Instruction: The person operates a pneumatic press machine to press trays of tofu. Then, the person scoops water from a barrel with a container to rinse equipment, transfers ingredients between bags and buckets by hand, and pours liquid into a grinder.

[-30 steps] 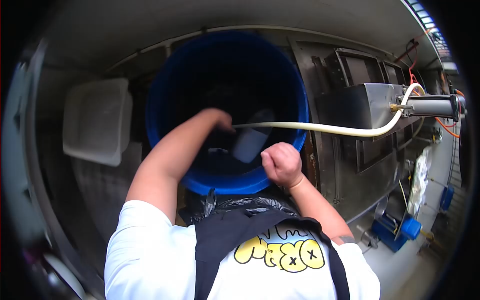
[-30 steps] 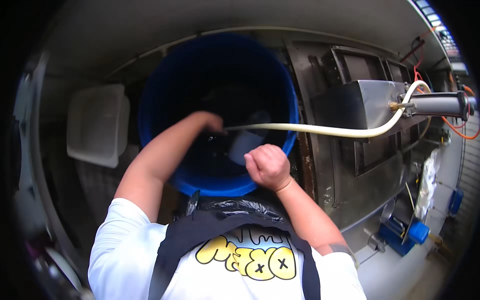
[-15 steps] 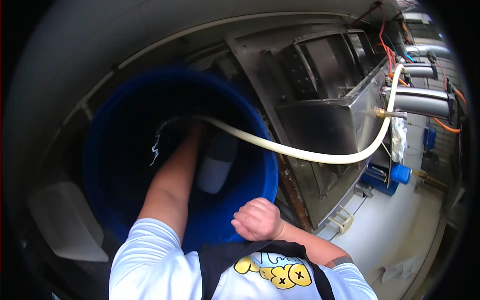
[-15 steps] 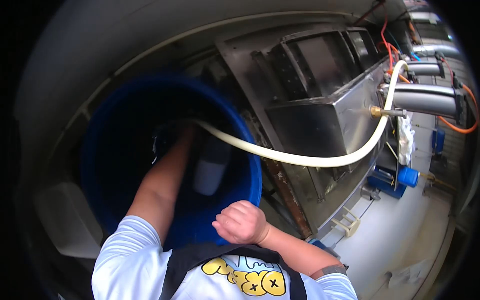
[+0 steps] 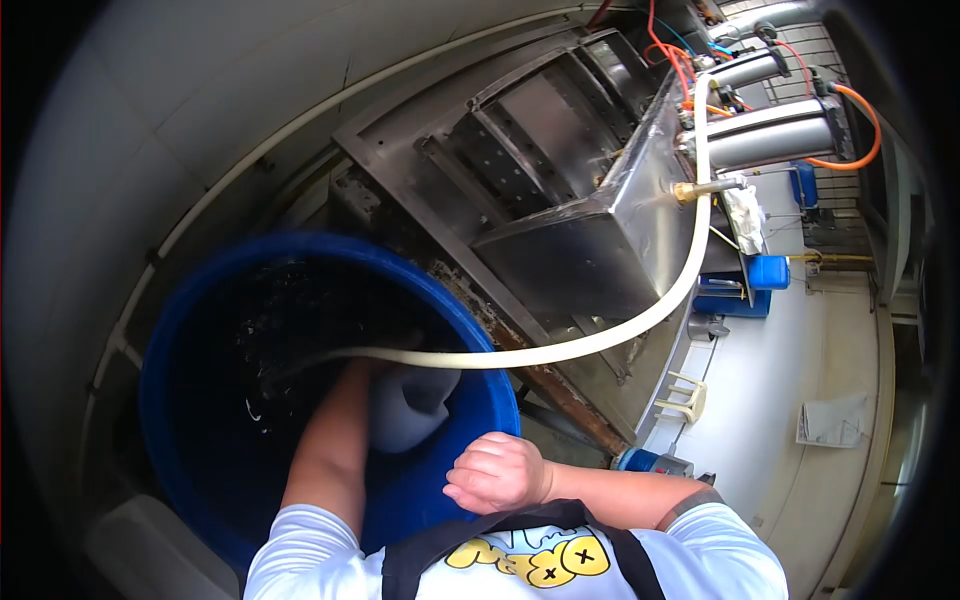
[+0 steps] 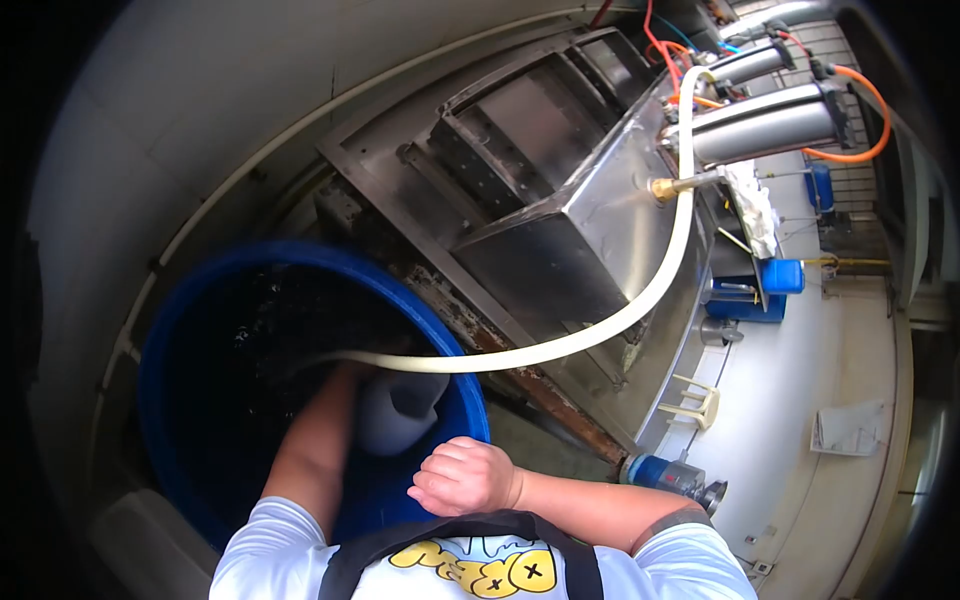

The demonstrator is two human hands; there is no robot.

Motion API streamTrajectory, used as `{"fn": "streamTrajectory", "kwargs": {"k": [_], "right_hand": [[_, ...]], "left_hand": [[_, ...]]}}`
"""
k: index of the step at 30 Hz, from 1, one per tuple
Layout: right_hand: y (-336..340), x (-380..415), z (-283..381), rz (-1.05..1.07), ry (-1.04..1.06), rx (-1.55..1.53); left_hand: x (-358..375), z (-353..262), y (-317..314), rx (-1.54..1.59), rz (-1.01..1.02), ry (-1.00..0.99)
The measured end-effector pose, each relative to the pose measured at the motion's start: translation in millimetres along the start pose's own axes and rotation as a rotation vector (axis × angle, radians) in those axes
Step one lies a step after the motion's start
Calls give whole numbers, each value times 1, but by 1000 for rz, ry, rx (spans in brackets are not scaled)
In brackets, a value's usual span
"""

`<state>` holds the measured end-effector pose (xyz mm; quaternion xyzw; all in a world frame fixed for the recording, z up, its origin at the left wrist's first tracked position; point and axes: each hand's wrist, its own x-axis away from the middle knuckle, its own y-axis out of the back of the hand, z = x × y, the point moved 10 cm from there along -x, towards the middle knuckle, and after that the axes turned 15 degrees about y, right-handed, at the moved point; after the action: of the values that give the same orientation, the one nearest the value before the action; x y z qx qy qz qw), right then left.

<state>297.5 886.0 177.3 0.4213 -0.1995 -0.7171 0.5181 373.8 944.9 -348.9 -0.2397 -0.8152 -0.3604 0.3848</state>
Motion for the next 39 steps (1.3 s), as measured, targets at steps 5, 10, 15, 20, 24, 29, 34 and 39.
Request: {"fn": "streamTrajectory", "kwargs": {"k": [5, 10, 15, 20, 24, 29, 34, 39], "right_hand": [[-3, -2, 2, 64, -43, 22], [-6, -2, 0, 72, -48, 30], [-3, -5, 1, 67, -51, 26], [2, -6, 7, 31, -16, 44], [12, -5, 8, -49, 11, 56], [21, 1, 20, -157, 71, 84], [29, 12, 29, -246, 136, 78], [35, 25, 36, -326, 207, 73]], "left_hand": [[78, -81, -46, -185, 369, -297], [153, -99, -104, -237, 461, -388], [173, -25, -96, 96, 138, 37], [100, 113, -150, 44, -379, 449], [185, 132, -79, 937, -789, 539], [215, 60, -64, 327, -310, 340], [362, -16, 12, 276, -332, 253], [538, -80, 128, 361, -883, 333]]}}
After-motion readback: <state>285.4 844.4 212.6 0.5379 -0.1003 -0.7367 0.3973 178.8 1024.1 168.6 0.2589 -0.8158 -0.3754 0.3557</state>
